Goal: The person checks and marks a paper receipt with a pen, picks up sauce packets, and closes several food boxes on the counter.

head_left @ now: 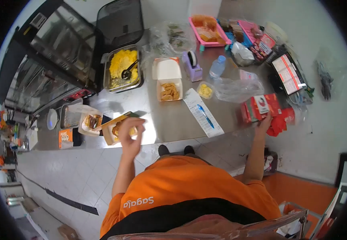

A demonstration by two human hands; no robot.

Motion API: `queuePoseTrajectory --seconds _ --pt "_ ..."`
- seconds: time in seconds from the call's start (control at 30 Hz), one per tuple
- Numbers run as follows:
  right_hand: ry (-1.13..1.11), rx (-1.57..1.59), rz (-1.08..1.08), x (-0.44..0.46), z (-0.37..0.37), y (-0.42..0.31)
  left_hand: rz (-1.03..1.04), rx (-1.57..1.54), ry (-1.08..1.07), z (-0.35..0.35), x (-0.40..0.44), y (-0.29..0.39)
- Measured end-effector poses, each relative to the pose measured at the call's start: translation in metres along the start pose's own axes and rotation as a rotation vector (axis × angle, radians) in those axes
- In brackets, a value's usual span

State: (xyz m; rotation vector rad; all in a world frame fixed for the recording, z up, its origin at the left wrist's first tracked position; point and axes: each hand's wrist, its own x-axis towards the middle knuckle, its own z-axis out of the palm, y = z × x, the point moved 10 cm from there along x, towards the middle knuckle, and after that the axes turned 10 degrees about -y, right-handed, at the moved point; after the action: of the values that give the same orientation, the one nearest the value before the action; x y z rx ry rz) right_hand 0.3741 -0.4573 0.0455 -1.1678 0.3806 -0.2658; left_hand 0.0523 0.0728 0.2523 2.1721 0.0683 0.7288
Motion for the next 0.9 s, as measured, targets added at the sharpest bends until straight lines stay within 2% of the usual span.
queuePoseTrajectory --seconds 0.1,0.13,0.2,0.23,0.27,0.33,0.37,0.4,0.47,0.57,0.67,0.7,0.8,0.83,0.9 --pt "-0.224 -0.335 -0.197 0.056 -0.021 0.01 -0.263 0.182 0.451 -0.106 -0.037 -0.048" --pt "-0.065 -0.461 -0.221 0.044 -0.026 0.0 -0.382 0.289 0.6 -0.145 -0.053 -0.061" --pt "0.131 -0.696 -0.441 0.012 -0.018 -0.022 -0.543 0.278 0.903 -0.22 -0.131 -0.153" --pt "0.171 -0.797 -0.637 -0.013 0.0 -0.035 -0.655 0.317 0.909 -0.256 -0.176 -0.218" --pt "0.082 -0.769 -0.581 -0.032 0.03 -0.033 -0.768 0.351 0.912 -0.277 -0.216 -0.274" --pt "-0.076 -0.717 -0.466 -0.083 0.085 -0.027 -1.184 0.444 0.893 -0.28 -0.266 -0.337" --pt "-0.342 -0.154 -0.329 -0.085 0.11 0.006 -1.289 0.181 0.87 -0.265 -0.271 -0.354" --pt "-0.343 -0.392 -0.446 -0.097 0.127 0.003 -1.373 -0.091 0.833 -0.236 -0.268 -0.364" --pt "-0.322 -0.873 -0.689 -0.122 0.16 -0.003 -1.262 -0.316 0.77 -0.212 -0.236 -0.348" --pt "-0.472 -1.003 -0.65 -0.147 0.204 -0.003 -1.169 0.013 0.743 -0.236 -0.222 -0.36" --pt "-0.615 -0.861 -0.637 -0.172 0.228 0.005 -1.192 0.135 0.6 -0.26 -0.23 -0.398" --pt "-0.653 -0.836 -0.637 -0.176 0.23 0.009 -1.201 0.324 0.638 -0.275 -0.233 -0.4" --pt "-0.763 -0.778 -0.599 -0.186 0.231 0.027 -1.175 0.308 0.433 -0.287 -0.223 -0.41" --pt "-0.802 -0.769 -0.566 -0.19 0.231 0.034 -1.095 0.371 0.427 -0.289 -0.216 -0.409" --pt "-0.853 -0.751 -0.518 -0.201 0.232 0.043 -1.086 0.525 0.365 -0.29 -0.207 -0.397"
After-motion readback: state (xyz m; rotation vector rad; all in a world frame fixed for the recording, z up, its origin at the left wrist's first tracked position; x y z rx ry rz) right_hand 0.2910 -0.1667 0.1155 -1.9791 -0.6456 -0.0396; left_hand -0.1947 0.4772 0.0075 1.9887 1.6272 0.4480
